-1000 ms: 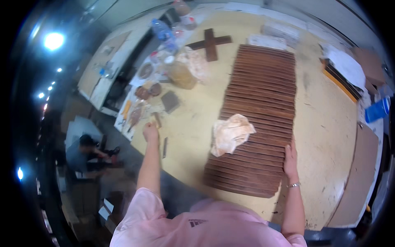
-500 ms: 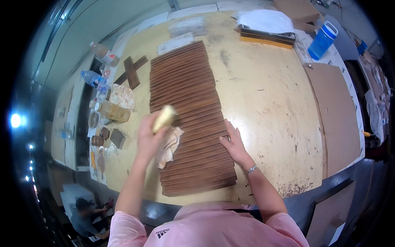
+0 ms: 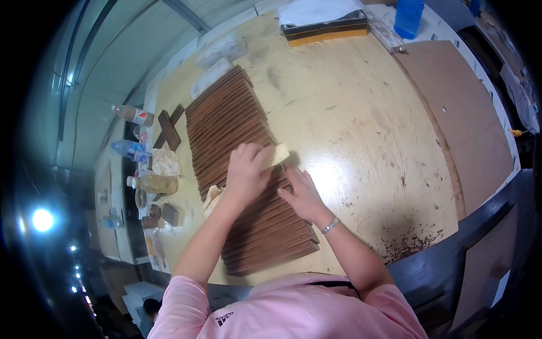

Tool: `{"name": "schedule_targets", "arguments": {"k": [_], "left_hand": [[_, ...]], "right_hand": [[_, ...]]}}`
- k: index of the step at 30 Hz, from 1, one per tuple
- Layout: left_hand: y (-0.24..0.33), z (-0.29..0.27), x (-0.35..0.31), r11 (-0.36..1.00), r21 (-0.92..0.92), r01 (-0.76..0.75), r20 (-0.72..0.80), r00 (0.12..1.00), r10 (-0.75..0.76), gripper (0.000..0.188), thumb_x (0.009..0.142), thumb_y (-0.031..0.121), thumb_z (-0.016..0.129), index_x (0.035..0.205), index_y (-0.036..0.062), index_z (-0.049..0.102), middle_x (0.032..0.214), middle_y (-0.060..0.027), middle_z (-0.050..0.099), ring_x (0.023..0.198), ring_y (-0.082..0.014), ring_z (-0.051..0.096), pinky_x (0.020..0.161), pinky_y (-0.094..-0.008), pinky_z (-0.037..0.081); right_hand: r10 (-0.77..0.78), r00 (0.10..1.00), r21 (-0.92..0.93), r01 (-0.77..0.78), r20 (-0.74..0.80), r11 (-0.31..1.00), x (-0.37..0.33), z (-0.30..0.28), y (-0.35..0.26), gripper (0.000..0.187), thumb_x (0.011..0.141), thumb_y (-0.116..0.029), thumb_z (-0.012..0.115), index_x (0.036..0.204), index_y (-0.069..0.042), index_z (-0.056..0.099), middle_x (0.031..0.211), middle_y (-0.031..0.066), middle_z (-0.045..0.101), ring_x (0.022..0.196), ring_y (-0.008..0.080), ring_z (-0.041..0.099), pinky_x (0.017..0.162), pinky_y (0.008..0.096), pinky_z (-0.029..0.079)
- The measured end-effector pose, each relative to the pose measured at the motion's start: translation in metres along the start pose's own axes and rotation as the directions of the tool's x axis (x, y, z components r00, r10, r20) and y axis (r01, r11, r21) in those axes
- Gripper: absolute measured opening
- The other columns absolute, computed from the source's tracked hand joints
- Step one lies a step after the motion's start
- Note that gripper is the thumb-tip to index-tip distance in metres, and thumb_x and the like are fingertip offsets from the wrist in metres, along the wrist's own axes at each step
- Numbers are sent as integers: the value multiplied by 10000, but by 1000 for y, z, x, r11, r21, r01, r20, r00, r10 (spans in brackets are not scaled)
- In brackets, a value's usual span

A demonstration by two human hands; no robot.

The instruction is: The person wipes a slatted wooden panel with a cloth and uses a wooden block to apply pressure or rub the surface by hand.

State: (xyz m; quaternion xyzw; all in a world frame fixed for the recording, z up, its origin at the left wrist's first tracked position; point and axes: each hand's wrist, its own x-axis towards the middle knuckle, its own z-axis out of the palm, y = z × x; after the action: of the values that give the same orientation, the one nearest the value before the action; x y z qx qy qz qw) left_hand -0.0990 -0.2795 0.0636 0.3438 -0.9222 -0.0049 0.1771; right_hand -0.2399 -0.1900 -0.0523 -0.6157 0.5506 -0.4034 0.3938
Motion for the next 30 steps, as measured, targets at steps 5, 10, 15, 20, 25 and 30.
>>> {"name": "schedule_targets", "arguments": {"k": [5,10,15,20,25,30], "left_hand": [[5,6,-2,998,65,1,39,999,-3,505,657,23,804,1147,92,703,1014,-70,626,956,-287,582,800,-403,438],[12,2,3,997,74,11,8,1000,-11,414,685,23,753,1088,98,700,964,-62,628,936,-285,586,780,-410,426],[-3,1,-9,977,65,203,-38,979,-200,456,725,91,831,1165,87,709,1098,-105,668,1039,-314,613,881,-414,460],[-19,-13,-38,949,-97,301,-13,953,-303,442,766,81,806,1191,48,688,1110,-144,673,1048,-363,627,933,-465,487],[-37,-23,-102,919,4,395,39,918,-395,429,734,45,810,1142,75,682,1088,-132,677,1062,-345,623,915,-442,489],[-19,-27,-93,934,-76,348,-109,928,-355,440,725,34,812,1145,64,684,1086,-135,688,1012,-361,642,889,-449,502]], "right_hand": [[48,997,5,-49,60,999,2,-4,-8,726,960,-276,617,1504,115,339,1559,280,390,1438,394,364,1208,437,268],[11,1000,-52,-10,21,999,1,2,2,730,974,-300,597,1515,110,329,1577,274,374,1474,377,337,1230,431,241],[49,997,-2,-49,55,999,0,-1,-5,752,983,-310,597,1542,95,297,1601,259,351,1499,358,310,1253,430,207],[61,997,-20,-61,42,998,1,-2,-5,770,972,-282,624,1556,85,281,1605,258,347,1495,362,315,1251,426,213],[51,997,11,-52,56,999,0,3,-2,757,977,-281,620,1552,85,291,1608,261,341,1515,378,281,1256,431,196],[48,998,21,-49,50,999,0,5,7,739,978,-275,613,1564,48,300,1613,249,344,1517,361,290,1261,455,165]]}}
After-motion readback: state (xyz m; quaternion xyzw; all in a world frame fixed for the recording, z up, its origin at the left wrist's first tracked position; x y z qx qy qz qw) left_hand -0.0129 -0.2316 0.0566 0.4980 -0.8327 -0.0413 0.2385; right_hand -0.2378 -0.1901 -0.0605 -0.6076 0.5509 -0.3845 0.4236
